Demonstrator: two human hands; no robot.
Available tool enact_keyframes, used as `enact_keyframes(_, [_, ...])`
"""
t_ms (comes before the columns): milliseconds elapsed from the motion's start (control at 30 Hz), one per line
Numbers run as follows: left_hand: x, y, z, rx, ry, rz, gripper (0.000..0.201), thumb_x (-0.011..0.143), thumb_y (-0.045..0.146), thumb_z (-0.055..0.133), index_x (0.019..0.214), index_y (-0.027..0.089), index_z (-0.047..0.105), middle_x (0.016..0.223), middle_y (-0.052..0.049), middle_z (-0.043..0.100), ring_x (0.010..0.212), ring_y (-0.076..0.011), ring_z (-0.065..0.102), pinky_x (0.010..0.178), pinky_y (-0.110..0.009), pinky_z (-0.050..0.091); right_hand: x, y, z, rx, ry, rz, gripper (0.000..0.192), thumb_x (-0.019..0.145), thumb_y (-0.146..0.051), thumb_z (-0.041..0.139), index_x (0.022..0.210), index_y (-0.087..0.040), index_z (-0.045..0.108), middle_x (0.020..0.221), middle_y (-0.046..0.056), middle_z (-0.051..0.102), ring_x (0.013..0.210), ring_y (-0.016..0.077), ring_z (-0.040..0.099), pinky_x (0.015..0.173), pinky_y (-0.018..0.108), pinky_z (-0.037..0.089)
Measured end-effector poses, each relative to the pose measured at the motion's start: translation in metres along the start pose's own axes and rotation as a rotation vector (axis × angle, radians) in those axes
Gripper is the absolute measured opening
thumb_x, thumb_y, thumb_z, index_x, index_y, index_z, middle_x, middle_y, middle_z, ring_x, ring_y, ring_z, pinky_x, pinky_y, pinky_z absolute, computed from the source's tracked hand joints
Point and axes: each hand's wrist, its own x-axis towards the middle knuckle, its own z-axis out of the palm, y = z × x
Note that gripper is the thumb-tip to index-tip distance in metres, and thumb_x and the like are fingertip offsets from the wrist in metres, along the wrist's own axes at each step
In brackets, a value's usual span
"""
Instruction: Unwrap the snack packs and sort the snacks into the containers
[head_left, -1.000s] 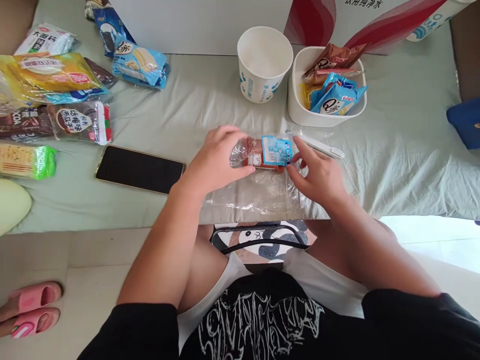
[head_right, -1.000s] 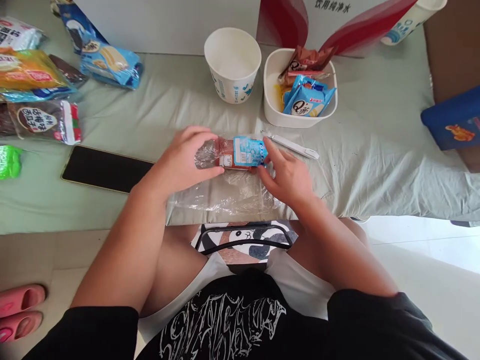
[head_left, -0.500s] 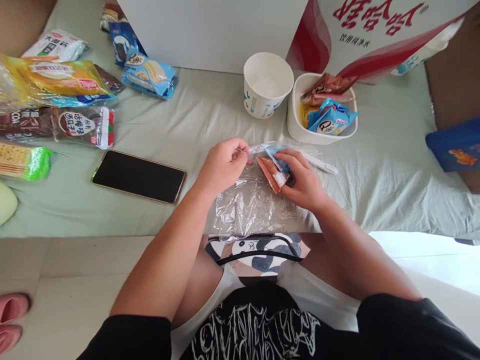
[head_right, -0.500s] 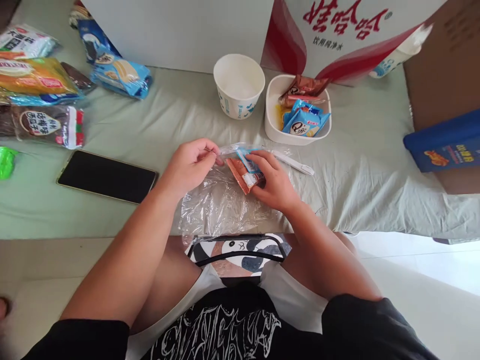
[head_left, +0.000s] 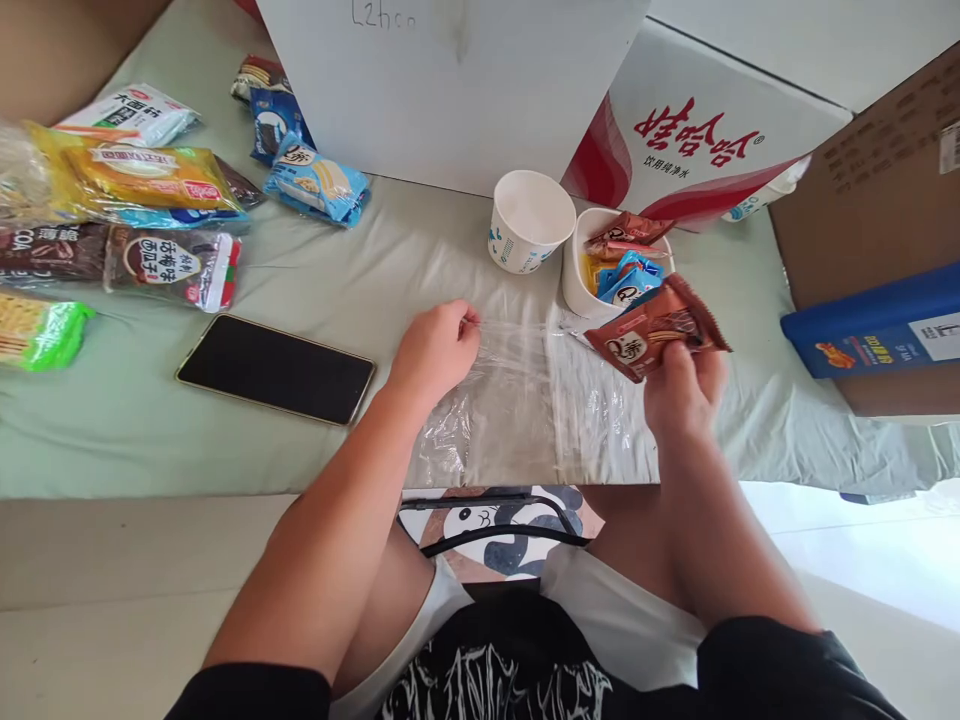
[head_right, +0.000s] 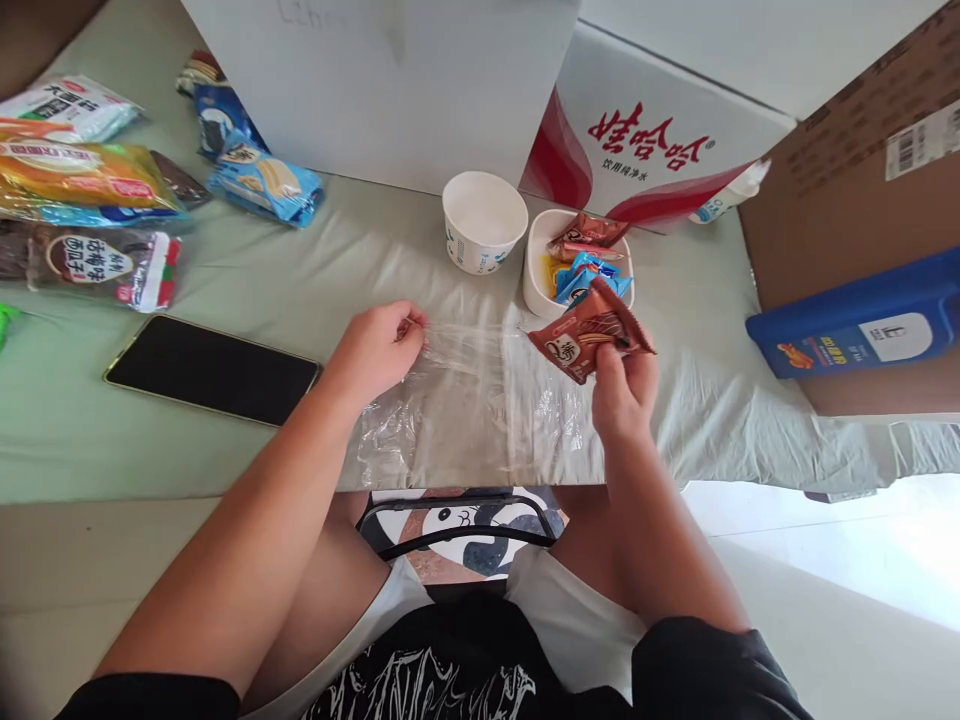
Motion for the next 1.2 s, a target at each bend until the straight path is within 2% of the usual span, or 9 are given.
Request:
enact_keyframes(100, [0.000, 0.003, -0.001, -0.019, -0.012, -0.004, 0.015, 0.086, 0.016, 0.058, 0.091, 0.024, 0.069, 0.083, -0.005, 0.077, 0.071, -0.0228, 0.066, 0.070, -0.035, 0.047, 0.026, 0.005, -0.020, -0.023, 0.137, -0.021, 0.037, 0.096, -0.052, 0.052, 0.121, -0.029, 0.066, 0.097, 0.010, 0.072, 0.091, 0.0280, 0.074, 0.080, 0.045, 0.063])
enact_keyframes(233, [0.002, 0.003, -0.001, -0.062, -0.020, 0.024, 0.014, 0.086, 0.015, 0.059, 0.091, 0.024, 0.069, 0.083, -0.005, 0.077, 0.072, -0.0221, 0.066, 0.070, -0.034, 0.047, 0.079, 0.024, -0.050, -0.051, 0.228, 0.019, 0.032, 0.090, -0.045, 0.058, 0.114, -0.025, 0.066, 0.112, 0.016, 0.073, 0.097, 0.0288, 0.075, 0.075, 0.042, 0.063])
enact_keyframes(333, [0.003, 0.003, 0.000, -0.054, -0.031, 0.049, 0.015, 0.086, 0.015, 0.057, 0.091, 0.023, 0.069, 0.083, -0.005, 0.078, 0.075, -0.0220, 0.068, 0.070, -0.034, 0.047, 0.120, 0.033, -0.062, -0.108, 0.276, 0.282, 0.017, 0.087, -0.029, 0.062, 0.102, -0.019, 0.065, 0.106, 0.017, 0.075, 0.091, 0.0266, 0.076, 0.070, 0.038, 0.060])
enact_keyframes(433, [0.004, 0.003, 0.001, -0.038, -0.050, 0.045, 0.018, 0.088, 0.016, 0.054, 0.095, 0.022, 0.070, 0.085, -0.005, 0.078, 0.078, -0.0218, 0.069, 0.072, -0.033, 0.047, 0.148, 0.025, -0.057, -0.221, 0.260, 0.545, 0.007, 0.086, -0.012, 0.062, 0.091, -0.016, 0.063, 0.095, 0.010, 0.074, 0.084, 0.0203, 0.074, 0.074, 0.036, 0.061])
enact_keyframes(633, [0.004, 0.006, 0.002, -0.025, -0.085, 0.018, 0.022, 0.090, 0.016, 0.051, 0.099, 0.020, 0.070, 0.089, -0.006, 0.079, 0.073, -0.0200, 0.065, 0.069, -0.032, 0.043, 0.168, -0.011, -0.033, -0.187, 0.073, 0.863, 0.031, 0.090, 0.003, 0.050, 0.104, -0.025, 0.055, 0.091, -0.002, 0.068, 0.069, 0.0129, 0.068, 0.077, 0.045, 0.063])
enact_keyframes(867, [0.005, 0.007, 0.002, 0.035, -0.054, 0.047, 0.020, 0.089, 0.015, 0.053, 0.095, 0.020, 0.072, 0.087, -0.006, 0.076, 0.078, -0.0212, 0.065, 0.071, -0.032, 0.041, 0.171, -0.018, -0.021, -0.345, -0.092, 0.793, 0.018, 0.104, -0.007, 0.045, 0.092, -0.021, 0.047, 0.094, 0.001, 0.066, 0.069, 0.0083, 0.063, 0.082, 0.047, 0.058])
enact_keyframes(1000, [0.004, 0.007, 0.002, 0.010, -0.061, 0.043, 0.018, 0.090, 0.017, 0.054, 0.094, 0.020, 0.071, 0.082, -0.005, 0.074, 0.070, -0.0191, 0.060, 0.068, -0.031, 0.040, 0.179, -0.019, -0.025, -0.308, -0.001, 0.793, 0.017, 0.102, -0.005, 0.043, 0.094, -0.020, 0.049, 0.102, 0.004, 0.071, 0.076, 0.0084, 0.069, 0.080, 0.043, 0.056])
enact_keyframes(1100, [0.004, 0.007, 0.001, -0.003, -0.069, 0.042, 0.017, 0.089, 0.016, 0.053, 0.091, 0.020, 0.070, 0.080, -0.003, 0.072, 0.067, -0.0176, 0.057, 0.067, -0.031, 0.039, 0.190, -0.014, -0.038, -0.319, 0.098, 0.704, 0.015, 0.101, -0.009, 0.044, 0.093, -0.020, 0.049, 0.113, 0.006, 0.072, 0.090, 0.0108, 0.072, 0.078, 0.040, 0.054])
enact_keyframes(1200, [0.003, 0.008, 0.000, 0.011, -0.066, 0.051, 0.016, 0.089, 0.015, 0.053, 0.088, 0.021, 0.068, 0.080, -0.003, 0.072, 0.069, -0.0177, 0.057, 0.068, -0.031, 0.039, 0.195, -0.008, -0.046, -0.339, 0.058, 0.605, 0.014, 0.100, -0.010, 0.048, 0.091, -0.020, 0.052, 0.111, 0.004, 0.073, 0.092, 0.0114, 0.072, 0.076, 0.037, 0.053])
